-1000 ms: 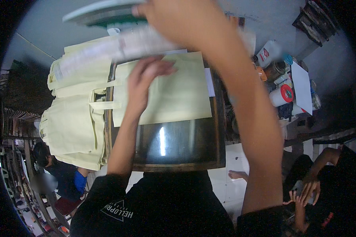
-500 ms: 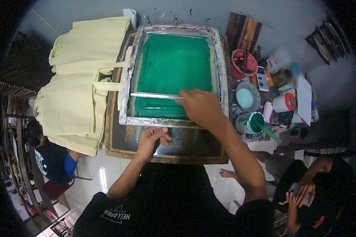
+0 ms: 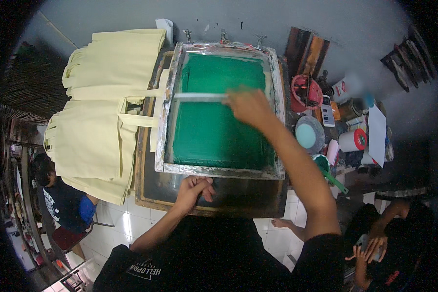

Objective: The person performs screen printing on yellow tote bags, placing each bag on the printing frame, pulling a squeegee across the screen to apply green ink, and then moving the printed bag to a stack.

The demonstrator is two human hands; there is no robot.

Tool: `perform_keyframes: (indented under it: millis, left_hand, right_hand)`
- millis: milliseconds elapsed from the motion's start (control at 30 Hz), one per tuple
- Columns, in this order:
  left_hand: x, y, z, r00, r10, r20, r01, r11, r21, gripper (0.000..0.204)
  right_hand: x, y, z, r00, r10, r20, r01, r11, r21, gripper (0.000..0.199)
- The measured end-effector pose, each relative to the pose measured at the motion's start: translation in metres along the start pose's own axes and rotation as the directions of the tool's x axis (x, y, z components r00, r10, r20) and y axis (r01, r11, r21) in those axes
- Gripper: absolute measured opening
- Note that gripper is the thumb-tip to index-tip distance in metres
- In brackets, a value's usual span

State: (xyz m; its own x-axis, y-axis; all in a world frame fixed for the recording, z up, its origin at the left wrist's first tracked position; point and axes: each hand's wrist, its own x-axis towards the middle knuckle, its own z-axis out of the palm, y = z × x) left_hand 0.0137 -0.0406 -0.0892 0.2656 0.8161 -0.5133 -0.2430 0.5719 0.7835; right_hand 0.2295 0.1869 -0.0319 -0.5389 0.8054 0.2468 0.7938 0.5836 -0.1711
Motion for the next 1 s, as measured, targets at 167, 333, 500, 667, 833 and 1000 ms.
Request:
perform_keyframes:
  millis: [167, 333, 500, 667, 833, 1000]
  left_hand:
    - [0.004, 0.009, -0.009, 0.984, -0.149, 0.097, 0.168, 0.959, -0.227, 0.029]
    - [-0.007, 0.028, -0.012, 0.94, -0.226, 0.256, 0.315, 0.863, -0.394, 0.046]
    - [0.001, 0.074, -0.023, 0.904, -0.178, 0.388, 0.161, 0.984, 0.076, 0.031]
    - [0.066, 0.169, -0.001, 0.764, 0.616, 0.191, -0.57, 0.507, 0.647, 0.019]
    - [0.168, 0.224, -0.027, 0.34, 0.853, 0.396, -0.49, -0.198, 0.849, 0.026]
    - [0.161, 0.217, -0.031, 0.727, 0.628, 0.276, -0.391, 0.049, 0.919, 0.023]
  right_hand:
    - [0.098, 0.08, -0.006, 0.989, 0.008, 0.147, -0.041, 0.974, 0.224, 0.043]
    - [0.128, 0.09, -0.007, 0.994, 0.091, 0.055, -0.095, 0.993, 0.07, 0.056]
    - [0.124, 0.061, 0.004, 0.977, 0.203, 0.064, -0.189, 0.965, -0.181, 0.061]
    - [0.094, 0.063, 0.014, 0.992, 0.11, -0.056, -0.118, 0.982, -0.15, 0.062]
    - [0.074, 0.037, 0.007, 0.997, 0.077, -0.011, -0.078, 0.991, -0.109, 0.061]
    - [0.036, 0.018, -0.001, 0.998, 0.064, 0.005, -0.064, 0.995, -0.078, 0.059]
